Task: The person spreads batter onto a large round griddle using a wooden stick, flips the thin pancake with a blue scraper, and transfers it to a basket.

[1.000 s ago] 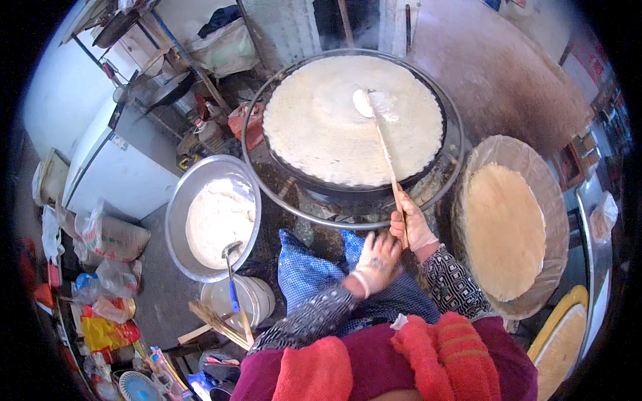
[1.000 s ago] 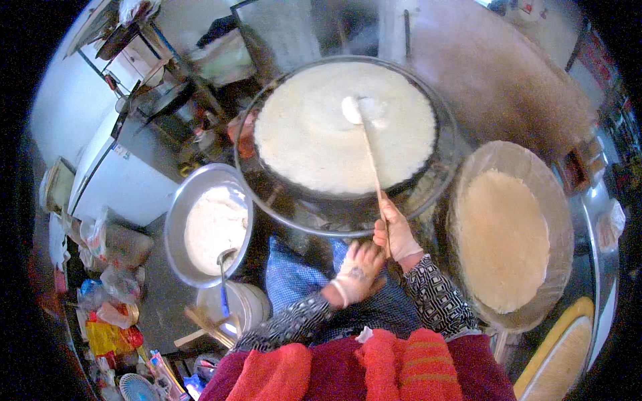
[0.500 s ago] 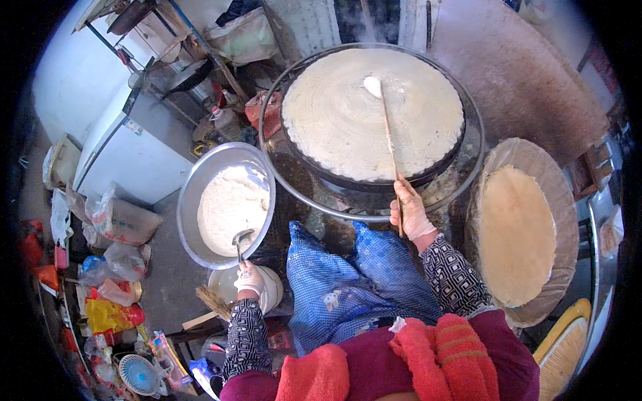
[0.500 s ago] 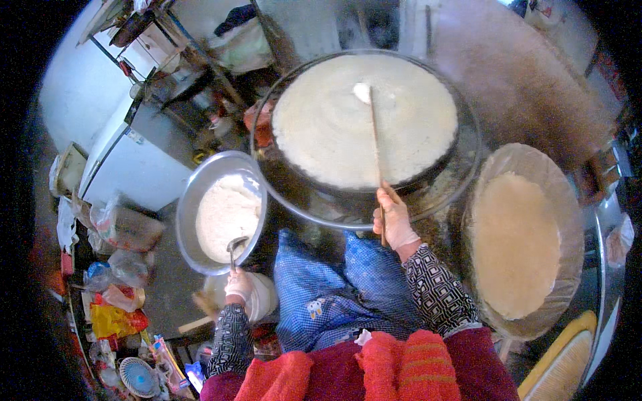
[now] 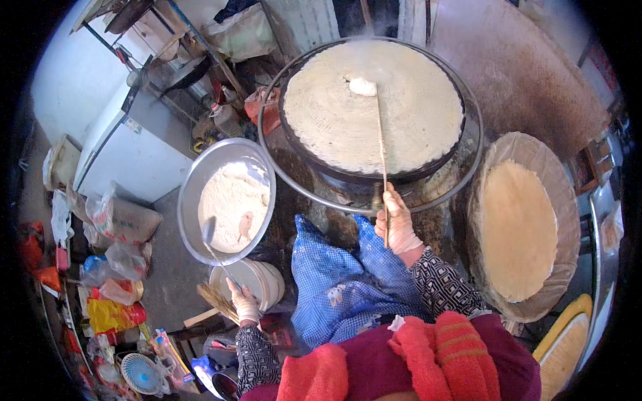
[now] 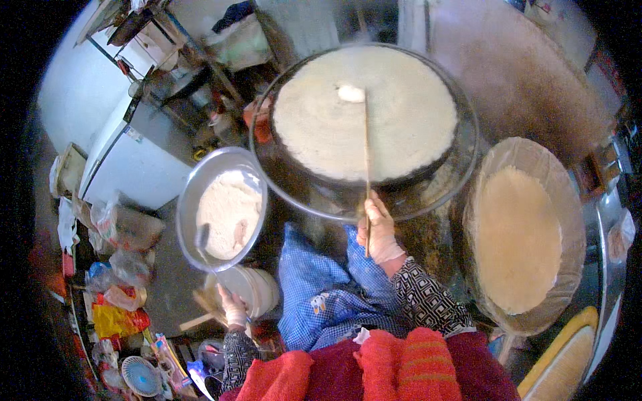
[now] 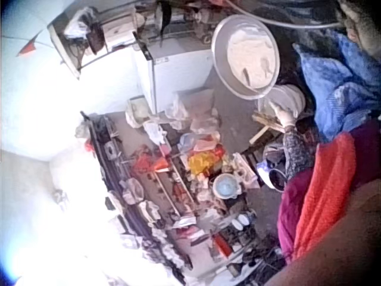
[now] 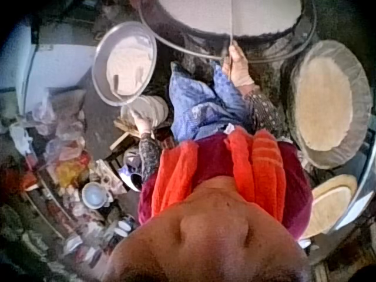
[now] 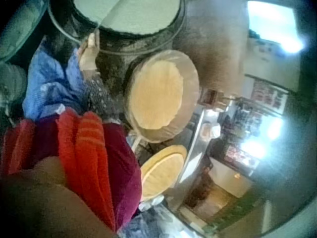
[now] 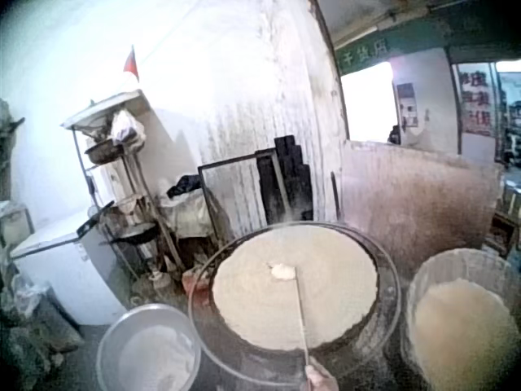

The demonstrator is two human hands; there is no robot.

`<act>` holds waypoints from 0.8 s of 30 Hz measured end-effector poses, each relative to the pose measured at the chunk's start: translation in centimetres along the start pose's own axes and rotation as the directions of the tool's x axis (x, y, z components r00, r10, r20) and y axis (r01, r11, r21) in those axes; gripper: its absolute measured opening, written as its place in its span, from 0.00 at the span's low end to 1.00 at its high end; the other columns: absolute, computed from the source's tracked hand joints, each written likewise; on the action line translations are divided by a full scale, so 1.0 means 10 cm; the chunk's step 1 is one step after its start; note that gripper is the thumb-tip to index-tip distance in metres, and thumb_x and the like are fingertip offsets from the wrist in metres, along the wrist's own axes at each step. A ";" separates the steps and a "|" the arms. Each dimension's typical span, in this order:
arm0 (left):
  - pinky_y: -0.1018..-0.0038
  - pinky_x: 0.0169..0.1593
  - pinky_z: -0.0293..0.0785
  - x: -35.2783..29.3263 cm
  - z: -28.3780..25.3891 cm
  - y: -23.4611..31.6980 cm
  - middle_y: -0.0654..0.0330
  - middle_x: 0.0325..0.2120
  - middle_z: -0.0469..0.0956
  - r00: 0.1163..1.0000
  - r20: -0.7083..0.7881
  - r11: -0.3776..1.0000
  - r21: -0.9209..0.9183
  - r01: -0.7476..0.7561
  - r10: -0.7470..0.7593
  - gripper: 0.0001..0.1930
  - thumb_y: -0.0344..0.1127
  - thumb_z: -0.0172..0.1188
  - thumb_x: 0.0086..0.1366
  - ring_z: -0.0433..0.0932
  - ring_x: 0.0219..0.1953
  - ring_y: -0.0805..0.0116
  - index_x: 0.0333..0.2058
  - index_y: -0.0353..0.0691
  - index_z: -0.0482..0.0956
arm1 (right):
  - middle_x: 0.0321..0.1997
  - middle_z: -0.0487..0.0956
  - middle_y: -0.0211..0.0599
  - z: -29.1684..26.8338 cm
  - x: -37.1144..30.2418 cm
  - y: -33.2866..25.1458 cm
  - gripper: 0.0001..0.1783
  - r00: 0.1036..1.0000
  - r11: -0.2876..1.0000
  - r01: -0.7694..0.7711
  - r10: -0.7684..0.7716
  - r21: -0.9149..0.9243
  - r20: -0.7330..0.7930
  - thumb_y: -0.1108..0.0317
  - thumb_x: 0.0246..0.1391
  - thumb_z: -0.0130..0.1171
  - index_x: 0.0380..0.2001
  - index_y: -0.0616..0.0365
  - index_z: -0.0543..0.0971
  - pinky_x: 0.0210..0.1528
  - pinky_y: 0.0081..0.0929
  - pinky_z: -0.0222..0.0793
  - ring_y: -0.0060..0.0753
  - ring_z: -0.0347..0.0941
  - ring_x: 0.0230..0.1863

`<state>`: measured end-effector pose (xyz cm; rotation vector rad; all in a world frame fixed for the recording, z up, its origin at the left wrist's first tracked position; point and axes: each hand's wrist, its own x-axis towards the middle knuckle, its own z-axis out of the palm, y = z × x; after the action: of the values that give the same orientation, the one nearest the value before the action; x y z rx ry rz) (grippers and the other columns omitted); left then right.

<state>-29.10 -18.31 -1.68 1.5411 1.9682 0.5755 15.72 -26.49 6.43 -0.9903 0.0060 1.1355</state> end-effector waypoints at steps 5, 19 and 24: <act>0.83 0.21 0.65 -0.26 -0.26 1.14 0.65 0.22 0.67 0.991 0.136 0.737 -0.669 0.094 -0.003 0.36 0.33 0.49 0.70 0.65 0.19 0.81 0.71 0.51 0.41 | 0.16 0.70 0.24 0.11 0.09 0.17 0.22 0.996 0.997 -0.074 0.075 -0.028 0.057 0.53 0.64 0.54 0.61 0.29 0.69 0.13 0.23 0.57 0.21 0.61 0.12; 0.77 0.20 0.69 0.03 1.38 3.78 0.64 0.25 0.71 0.693 0.476 0.777 -0.599 -0.196 0.542 0.35 0.34 0.52 0.69 0.68 0.20 0.76 0.71 0.54 0.47 | 0.12 0.61 0.24 -0.18 -0.81 0.39 0.21 0.987 0.971 -0.073 0.037 0.230 0.156 0.53 0.67 0.47 0.61 0.34 0.65 0.14 0.23 0.51 0.21 0.55 0.10; 0.74 0.21 0.73 -0.08 2.01 4.03 0.57 0.31 0.72 0.619 0.607 0.840 -0.513 -0.174 0.499 0.34 0.35 0.50 0.71 0.70 0.22 0.72 0.71 0.60 0.46 | 0.16 0.64 0.25 -0.31 -0.78 0.43 0.20 0.986 0.970 -0.101 0.067 0.220 0.155 0.52 0.67 0.48 0.60 0.34 0.66 0.15 0.26 0.55 0.23 0.57 0.12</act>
<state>13.61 -9.51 9.39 1.5460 0.8693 0.3904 10.25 -34.04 5.44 -0.7065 0.0593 1.2533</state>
